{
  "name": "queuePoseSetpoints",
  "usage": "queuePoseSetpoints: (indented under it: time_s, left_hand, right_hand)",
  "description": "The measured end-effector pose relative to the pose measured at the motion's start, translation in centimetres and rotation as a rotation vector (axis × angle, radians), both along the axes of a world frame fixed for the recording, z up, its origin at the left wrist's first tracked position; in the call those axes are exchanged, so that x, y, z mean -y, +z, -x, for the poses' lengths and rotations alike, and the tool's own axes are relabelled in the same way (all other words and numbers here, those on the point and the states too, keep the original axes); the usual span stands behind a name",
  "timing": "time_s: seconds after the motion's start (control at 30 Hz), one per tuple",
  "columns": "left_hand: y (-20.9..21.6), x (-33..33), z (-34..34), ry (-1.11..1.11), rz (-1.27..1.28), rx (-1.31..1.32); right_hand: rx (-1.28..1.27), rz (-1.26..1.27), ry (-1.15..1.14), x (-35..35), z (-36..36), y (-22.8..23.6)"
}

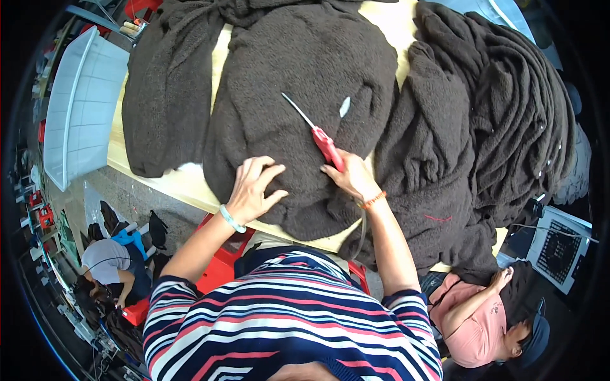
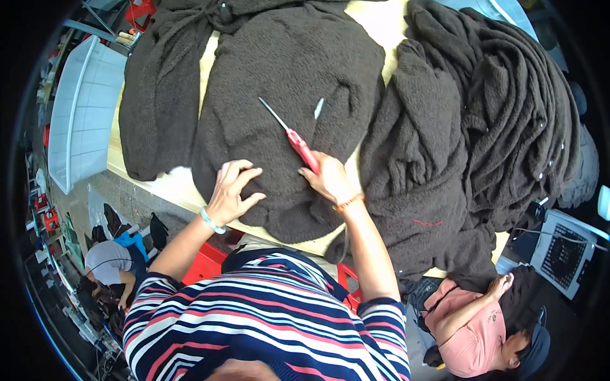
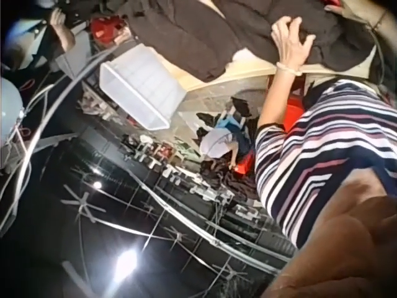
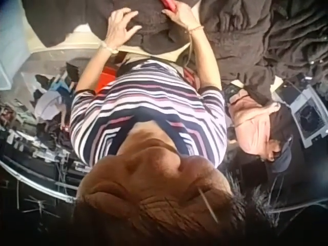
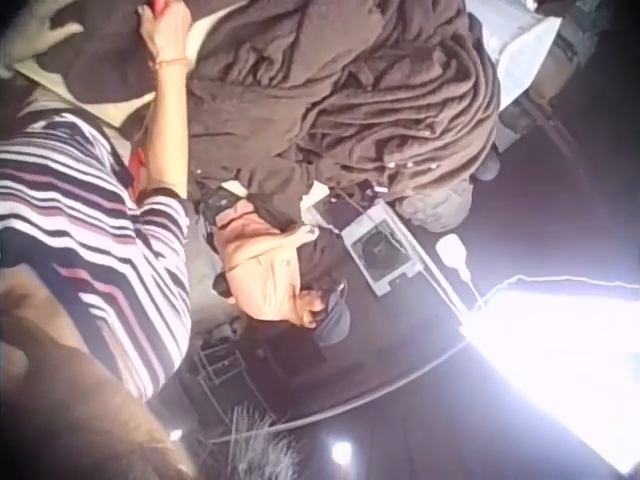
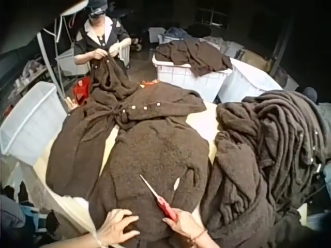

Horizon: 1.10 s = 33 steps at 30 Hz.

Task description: Trim loose threads from finished garments using scissors in a factory setting.

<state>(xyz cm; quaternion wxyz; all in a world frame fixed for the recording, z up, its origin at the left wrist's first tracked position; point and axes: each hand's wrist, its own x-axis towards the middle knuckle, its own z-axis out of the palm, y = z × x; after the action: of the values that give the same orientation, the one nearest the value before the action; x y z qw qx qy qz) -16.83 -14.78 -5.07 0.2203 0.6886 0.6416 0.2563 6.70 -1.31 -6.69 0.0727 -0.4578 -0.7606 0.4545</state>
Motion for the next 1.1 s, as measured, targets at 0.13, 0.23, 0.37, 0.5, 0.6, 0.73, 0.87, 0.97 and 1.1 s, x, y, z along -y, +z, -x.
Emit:
queuePoseSetpoints:
  time_s: [0.13,0.23,0.37,0.5,0.6,0.73,0.87,0.97,1.1]
  left_hand:
    - [-5.2,1.4,-0.4,0.652,-0.075,-0.067]
    - [-12.0,2.6,4.8,1.155,0.195,0.68]
    - [-5.0,-1.4,3.2,0.956,-0.355,0.661]
    - [5.7,-4.9,-8.0,0.327,-0.64,0.023]
    - [0.9,-3.1,-12.9,-0.062,-0.18,-0.226]
    - [-0.5,-2.0,-12.9,0.104,-0.1,0.082]
    - [-1.6,-5.4,-8.7,1.015,-0.498,0.633]
    - [-3.6,-7.0,-1.5,1.515,-0.242,1.422]
    - [-8.2,-4.6,6.4,1.518,-0.516,1.526]
  right_hand:
    - [0.013,-0.04,-0.069,0.2,-0.3,-0.4]
    - [-0.153,0.05,-0.097,1.0,-2.8,0.9]
    - [-0.229,0.082,-0.216,1.7,-9.3,1.0]
    - [-0.318,0.321,-0.428,2.4,-14.3,1.7]
    - [-0.346,0.319,-0.455,3.0,-16.4,2.3]
    - [-0.35,0.168,-0.376,3.7,-19.0,1.3]
    - [-0.3,0.16,-0.323,3.9,-19.0,2.1]
    - [-0.31,0.157,-0.269,4.0,-18.7,2.3]
    - [-0.332,0.163,-0.258,4.2,-18.6,1.6]
